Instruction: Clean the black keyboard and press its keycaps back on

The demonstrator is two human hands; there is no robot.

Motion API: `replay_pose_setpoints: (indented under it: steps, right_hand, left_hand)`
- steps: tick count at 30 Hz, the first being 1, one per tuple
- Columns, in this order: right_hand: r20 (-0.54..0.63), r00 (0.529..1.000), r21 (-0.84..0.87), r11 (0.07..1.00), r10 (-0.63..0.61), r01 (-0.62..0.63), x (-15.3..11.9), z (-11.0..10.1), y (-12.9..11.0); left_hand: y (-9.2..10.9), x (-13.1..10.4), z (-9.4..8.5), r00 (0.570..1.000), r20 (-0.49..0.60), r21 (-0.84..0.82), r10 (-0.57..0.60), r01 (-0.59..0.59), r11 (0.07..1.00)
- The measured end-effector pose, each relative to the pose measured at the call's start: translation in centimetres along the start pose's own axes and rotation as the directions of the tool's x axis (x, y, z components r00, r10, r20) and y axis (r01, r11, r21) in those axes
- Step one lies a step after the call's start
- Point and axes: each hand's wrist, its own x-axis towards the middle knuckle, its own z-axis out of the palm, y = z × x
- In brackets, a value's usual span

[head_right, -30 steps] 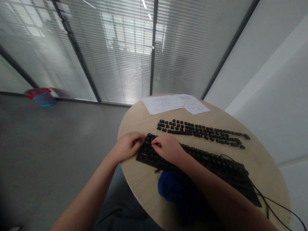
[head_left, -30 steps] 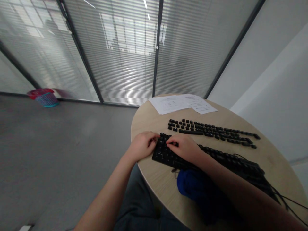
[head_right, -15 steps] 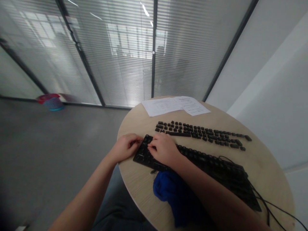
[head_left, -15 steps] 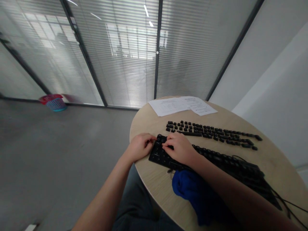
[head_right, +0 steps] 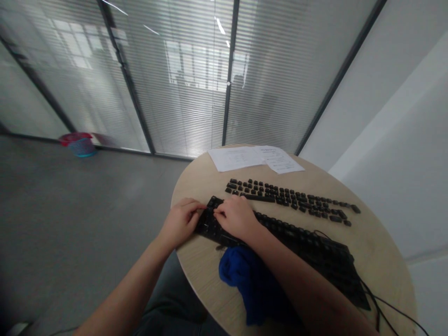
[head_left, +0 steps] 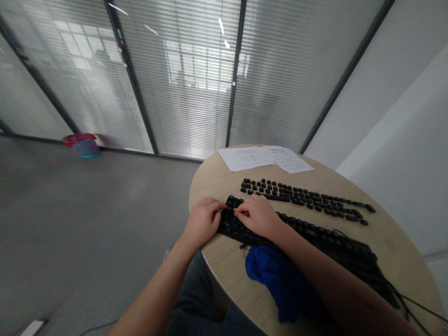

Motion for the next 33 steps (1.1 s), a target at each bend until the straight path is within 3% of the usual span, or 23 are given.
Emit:
replay_pose_setpoints:
  steps: [6,12,17,21,27,33]
  right_hand:
    - [0.001,1.000,-0.046,0.999,-0.007,0.007,-0.2,0.3,-0.3]
    - [-0.139,0.990,0.121,0.993,0.024,-0.007,-0.3,0.7,0.1]
    - [-0.329,0.938,0.231,0.972,0.109,-0.032,-0.4,-1.6,1.0]
    - [-0.391,0.903,0.276,0.959,0.176,-0.067,-0.8,-4.6,2.1]
    - [-0.290,0.894,0.219,0.933,0.342,-0.286,0.6,-7.0,5.8]
    - [-0.111,0.880,0.008,0.885,0.463,-0.465,4.4,-5.4,12.7]
  left_hand:
    - [0.4,0.0,-0.1,1.000,-0.015,0.005,-0.027,0.027,1.000]
    - [0.9,0.4,0.2,0.999,-0.022,0.048,0.032,-0.031,0.998]
    - [1.8,0.7,1.1,0.987,0.017,0.052,0.160,-0.161,0.986]
    - [2.1,0.3,1.2,0.964,0.025,0.036,0.263,-0.264,0.964]
    - [2.2,0.1,0.7,0.946,0.131,0.007,0.297,-0.301,0.954]
    - [2.1,0.3,0.8,0.950,0.171,0.011,0.262,-0.268,0.963]
